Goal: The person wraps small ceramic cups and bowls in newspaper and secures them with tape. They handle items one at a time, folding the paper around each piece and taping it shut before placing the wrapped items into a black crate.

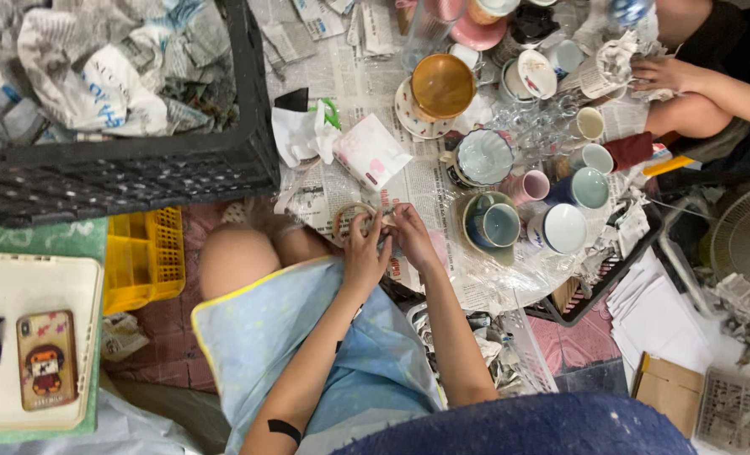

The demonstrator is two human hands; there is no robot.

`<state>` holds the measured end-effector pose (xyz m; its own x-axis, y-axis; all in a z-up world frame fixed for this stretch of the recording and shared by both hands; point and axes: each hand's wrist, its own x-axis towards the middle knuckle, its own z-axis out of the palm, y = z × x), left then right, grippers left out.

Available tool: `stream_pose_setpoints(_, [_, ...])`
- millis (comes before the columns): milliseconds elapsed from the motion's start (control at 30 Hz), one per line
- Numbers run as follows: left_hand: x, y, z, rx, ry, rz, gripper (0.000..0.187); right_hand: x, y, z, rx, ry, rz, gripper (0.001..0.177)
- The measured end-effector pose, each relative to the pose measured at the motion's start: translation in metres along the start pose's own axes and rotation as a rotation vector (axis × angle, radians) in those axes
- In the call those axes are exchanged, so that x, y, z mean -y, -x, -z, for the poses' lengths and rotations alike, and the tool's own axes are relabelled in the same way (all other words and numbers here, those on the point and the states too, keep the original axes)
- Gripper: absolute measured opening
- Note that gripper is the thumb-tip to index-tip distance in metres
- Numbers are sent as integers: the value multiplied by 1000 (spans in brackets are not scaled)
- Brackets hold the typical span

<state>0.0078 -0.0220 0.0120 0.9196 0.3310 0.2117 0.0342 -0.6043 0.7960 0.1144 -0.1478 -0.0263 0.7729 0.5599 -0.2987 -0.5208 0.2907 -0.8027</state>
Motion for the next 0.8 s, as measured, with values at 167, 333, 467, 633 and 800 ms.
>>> stream_pose_setpoints(167, [13, -6, -2, -5, 271, 1, 45, -3, 3, 13, 108, -33, 61, 14])
stream_pose_setpoints(333, [15, -22, -8, 81, 371, 118, 32, -15, -5, 30, 74, 59, 88, 35])
stream_pose_setpoints(467, [-4, -14, -9, 144, 96, 172, 32, -18, -6, 24, -10, 139, 95, 14])
stream_pose_setpoints(633, [-32, -17, 5, 163, -183, 90, 43, 3, 0, 4, -59, 214, 31, 32])
stream_pose_setpoints(800, [-35, -32, 23, 342, -562, 46, 28, 9, 5, -9, 99, 281, 83, 28])
